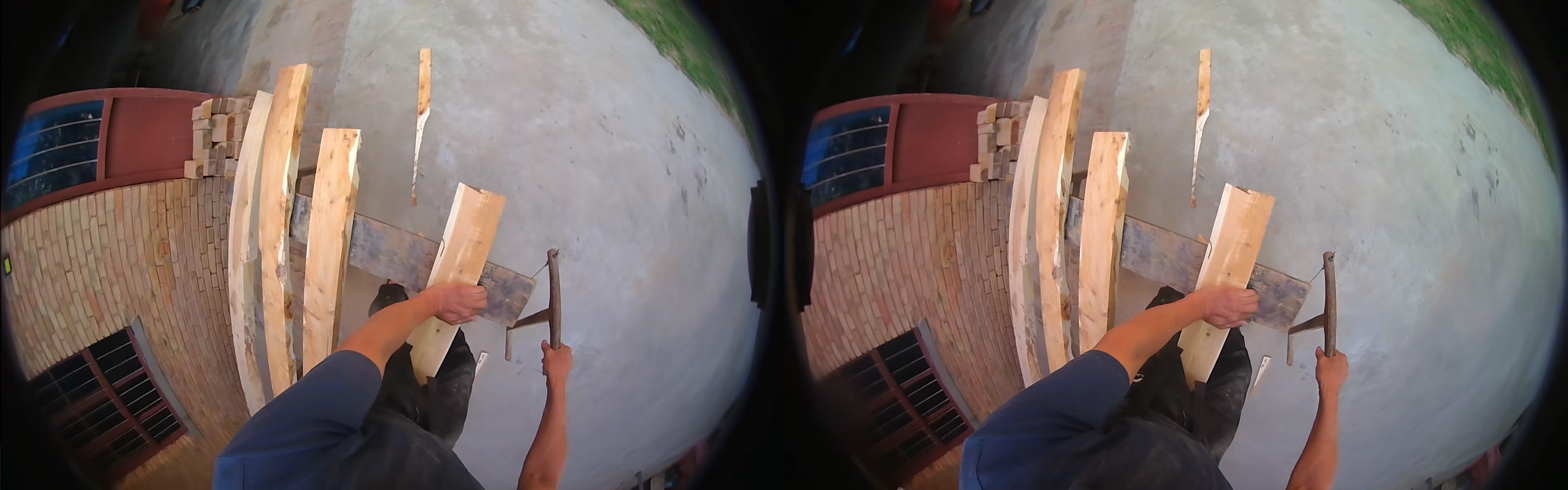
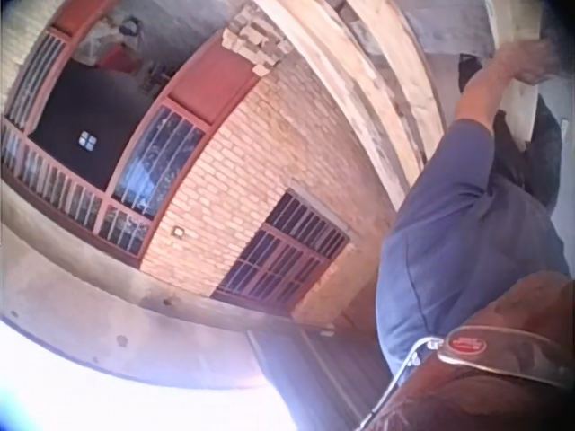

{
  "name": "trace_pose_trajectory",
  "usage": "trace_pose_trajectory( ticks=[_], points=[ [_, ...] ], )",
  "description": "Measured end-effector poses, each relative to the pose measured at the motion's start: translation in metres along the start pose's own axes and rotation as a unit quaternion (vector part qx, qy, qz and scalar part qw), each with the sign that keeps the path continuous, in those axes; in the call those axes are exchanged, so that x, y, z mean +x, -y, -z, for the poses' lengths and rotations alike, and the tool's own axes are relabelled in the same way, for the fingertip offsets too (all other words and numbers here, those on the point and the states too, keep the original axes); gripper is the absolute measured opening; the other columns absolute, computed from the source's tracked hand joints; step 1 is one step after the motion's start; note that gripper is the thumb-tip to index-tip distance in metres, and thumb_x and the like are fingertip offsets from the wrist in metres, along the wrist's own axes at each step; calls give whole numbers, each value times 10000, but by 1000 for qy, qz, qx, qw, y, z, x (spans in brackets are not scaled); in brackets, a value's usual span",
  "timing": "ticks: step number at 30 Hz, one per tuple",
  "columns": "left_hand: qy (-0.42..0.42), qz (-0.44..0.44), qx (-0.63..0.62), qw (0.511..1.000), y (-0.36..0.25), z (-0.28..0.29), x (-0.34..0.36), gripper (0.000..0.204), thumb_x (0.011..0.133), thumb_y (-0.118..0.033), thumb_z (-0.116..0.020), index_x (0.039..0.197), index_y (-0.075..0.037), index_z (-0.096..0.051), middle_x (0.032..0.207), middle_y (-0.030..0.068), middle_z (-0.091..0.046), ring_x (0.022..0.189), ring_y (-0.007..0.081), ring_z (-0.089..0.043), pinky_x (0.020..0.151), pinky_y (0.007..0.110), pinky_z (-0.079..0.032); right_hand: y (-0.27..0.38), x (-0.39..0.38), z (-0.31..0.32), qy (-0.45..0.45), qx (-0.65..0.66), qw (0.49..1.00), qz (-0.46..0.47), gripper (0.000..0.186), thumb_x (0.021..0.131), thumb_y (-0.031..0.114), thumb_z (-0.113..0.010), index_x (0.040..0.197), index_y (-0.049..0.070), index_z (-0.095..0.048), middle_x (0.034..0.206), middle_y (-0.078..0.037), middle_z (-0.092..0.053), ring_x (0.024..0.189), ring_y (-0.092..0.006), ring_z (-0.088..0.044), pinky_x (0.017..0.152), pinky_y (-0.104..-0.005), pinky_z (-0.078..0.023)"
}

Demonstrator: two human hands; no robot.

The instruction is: The person uses a bow saw to cut a long wooden plank resting on a makeshift sawhorse. They reposition the plank and continue sawing through it, producing cut pieces that are set aside.

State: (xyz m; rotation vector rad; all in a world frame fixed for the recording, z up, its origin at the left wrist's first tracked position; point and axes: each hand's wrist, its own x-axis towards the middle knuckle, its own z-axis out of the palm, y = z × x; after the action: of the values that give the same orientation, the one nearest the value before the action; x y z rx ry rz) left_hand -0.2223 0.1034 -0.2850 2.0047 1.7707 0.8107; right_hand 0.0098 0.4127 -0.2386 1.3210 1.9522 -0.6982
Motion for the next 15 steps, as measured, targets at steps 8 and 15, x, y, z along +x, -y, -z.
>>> trace_pose_trajectory(
  ticks=[8,15],
  points=[
    [41,27,-36,998,-2,-2,1,280,912,-309,-646,855,-35,-635,1009,128,-532,1058,306,-534,997,414,-451,17,-26,14,-38,-34,998,41,385,851,349,-776,901,-32,-749,831,-270,-728,832,-477,-715,778,-548,-546],
    [23,25,-23,999,-4,-2,0,311,908,-328,-667,897,-19,-637,1015,131,-527,1070,318,-537,1012,416,-456,22,-23,20,-24,-37,999,29,378,856,363,-787,913,-11,-776,856,-264,-745,856,-462,-731,805,-533,-564]
  ],
)
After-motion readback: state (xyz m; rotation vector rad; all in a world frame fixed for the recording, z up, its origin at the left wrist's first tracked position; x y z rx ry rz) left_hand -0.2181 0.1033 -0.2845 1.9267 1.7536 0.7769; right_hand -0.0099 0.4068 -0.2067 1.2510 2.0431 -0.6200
